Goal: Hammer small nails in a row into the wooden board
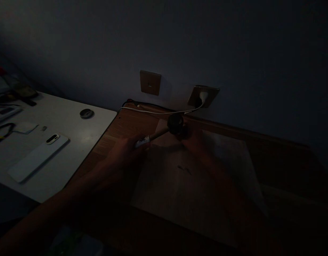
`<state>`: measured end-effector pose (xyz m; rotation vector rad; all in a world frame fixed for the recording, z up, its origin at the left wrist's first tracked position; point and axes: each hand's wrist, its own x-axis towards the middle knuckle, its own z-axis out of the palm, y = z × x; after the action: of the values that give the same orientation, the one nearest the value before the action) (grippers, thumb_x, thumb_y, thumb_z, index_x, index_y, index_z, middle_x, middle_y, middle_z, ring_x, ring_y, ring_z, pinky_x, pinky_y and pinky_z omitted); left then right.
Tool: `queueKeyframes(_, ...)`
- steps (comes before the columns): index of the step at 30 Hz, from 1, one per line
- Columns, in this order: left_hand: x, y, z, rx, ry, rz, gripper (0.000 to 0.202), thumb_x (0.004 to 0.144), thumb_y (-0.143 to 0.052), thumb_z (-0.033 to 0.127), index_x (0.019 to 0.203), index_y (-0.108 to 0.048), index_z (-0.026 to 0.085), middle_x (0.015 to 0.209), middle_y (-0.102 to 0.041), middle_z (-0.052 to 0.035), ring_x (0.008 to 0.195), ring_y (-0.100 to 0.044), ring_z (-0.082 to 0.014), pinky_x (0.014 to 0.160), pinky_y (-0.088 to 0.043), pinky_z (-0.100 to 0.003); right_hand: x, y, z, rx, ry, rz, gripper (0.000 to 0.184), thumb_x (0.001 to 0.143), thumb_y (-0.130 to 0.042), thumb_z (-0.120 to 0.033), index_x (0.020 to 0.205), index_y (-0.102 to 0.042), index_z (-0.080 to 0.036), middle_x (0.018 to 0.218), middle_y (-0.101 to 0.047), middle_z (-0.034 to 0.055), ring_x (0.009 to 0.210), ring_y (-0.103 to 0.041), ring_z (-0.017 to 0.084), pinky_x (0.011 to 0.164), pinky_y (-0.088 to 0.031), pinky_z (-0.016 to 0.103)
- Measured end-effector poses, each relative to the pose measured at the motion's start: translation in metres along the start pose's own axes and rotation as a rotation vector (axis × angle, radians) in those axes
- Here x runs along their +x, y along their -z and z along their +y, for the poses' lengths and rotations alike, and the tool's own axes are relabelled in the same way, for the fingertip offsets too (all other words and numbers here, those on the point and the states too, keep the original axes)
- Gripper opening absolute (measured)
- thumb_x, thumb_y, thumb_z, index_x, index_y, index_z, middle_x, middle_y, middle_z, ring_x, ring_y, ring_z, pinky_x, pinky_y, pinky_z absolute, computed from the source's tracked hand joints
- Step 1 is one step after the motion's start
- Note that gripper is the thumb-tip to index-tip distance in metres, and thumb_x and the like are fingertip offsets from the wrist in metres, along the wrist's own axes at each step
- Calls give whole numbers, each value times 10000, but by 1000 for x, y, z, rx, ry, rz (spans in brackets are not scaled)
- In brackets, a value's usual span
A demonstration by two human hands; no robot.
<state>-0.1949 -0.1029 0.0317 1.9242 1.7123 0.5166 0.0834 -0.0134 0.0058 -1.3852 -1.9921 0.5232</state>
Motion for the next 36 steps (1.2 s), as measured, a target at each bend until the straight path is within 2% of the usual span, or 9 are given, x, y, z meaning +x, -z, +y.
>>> queueKeyframes(4, 2, 2, 2, 59, -27, -2, 440, 984, -546, 589, 1106, -729, 207, 848, -754, -51, 684, -666, -197, 577, -355, -265, -13, 35, 11, -21, 41, 2, 674, 780, -764, -186, 1436, -618, -249, 1268, -771, 113, 1051, -755, 307, 926, -606, 488)
queueKeyframes(8, -1, 5, 11, 24, 9, 60, 469, 958, -539, 606, 1067, -735, 194, 790, -731, -40, 627, -626, -181, 552, -340, -261, -27, 75, 23, -85, 57, -62, 400, 876, -628, -175, 1265, -722, -181, 1096, -799, 128, 944, -762, 282, 898, -607, 473)
queueKeyframes(11, -4, 4, 17, -30, 23, 93, 482, 938, -530, 608, 1021, -730, 177, 740, -696, -23, 603, -586, -164, 547, -344, -253, -38, 88, 25, -143, 90, -183, 268, 863, -634, -153, 1082, -780, -207, 1028, -798, 111, 934, -758, 281, 883, -603, 446)
queueKeyframes(15, -6, -3, 18, -72, 36, 133, 513, 924, -511, 646, 920, -706, 171, 659, -622, 1, 578, -536, -154, 526, -327, -249, -51, 79, 22, -354, 159, -361, 319, 846, -645, -100, 1114, -786, -198, 1126, -767, 131, 1075, -724, 299, 955, -571, 438)
queueKeyframes(20, -11, -11, 12, -133, 21, 203, 525, 934, -518, 657, 940, -708, 168, 680, -629, 0, 609, -543, -160, 536, -346, -250, -42, 68, 18, -427, 125, -434, 275, 829, -636, -88, 1043, -788, -173, 1096, -767, 150, 1000, -730, 291, 903, -560, 400)
queueKeyframes(23, -13, -13, 10, -167, 6, 184, 516, 940, -541, 652, 961, -715, 167, 710, -652, -4, 621, -560, -161, 536, -348, -247, -25, 68, 20, -230, 78, -343, 212, 739, -693, -112, 924, -763, -186, 964, -775, 114, 872, -728, 272, 815, -563, 384)
queueKeyframes(27, -13, -12, 9, -158, -14, 168, 505, 950, -541, 634, 933, -717, 161, 688, -633, 3, 593, -549, -150, 541, -342, -248, -8, 58, 22, 27, 29, -175, 243, 717, -712, -165, 956, -733, -202, 949, -782, 75, 846, -729, 247, 772, -572, 367)
queueKeyframes(31, -12, -12, 8, -172, -9, 150, 506, 959, -539, 625, 956, -725, 154, 688, -625, 8, 581, -536, -141, 541, -337, -248, 1, 38, 20, 65, 64, -157, 270, 778, -642, -160, 1037, -708, -198, 987, -784, 72, 881, -739, 227, 787, -575, 344)
queueKeyframes(36, -12, -14, 6, -189, -22, 159, 480, 968, -560, 610, 1010, -736, 165, 739, -666, 1, 615, -565, -145, 563, -364, -246, 6, 25, 17, -28, 83, -171, 230, 754, -625, -103, 941, -707, -210, 895, -768, 53, 802, -707, 220, 741, -514, 331)
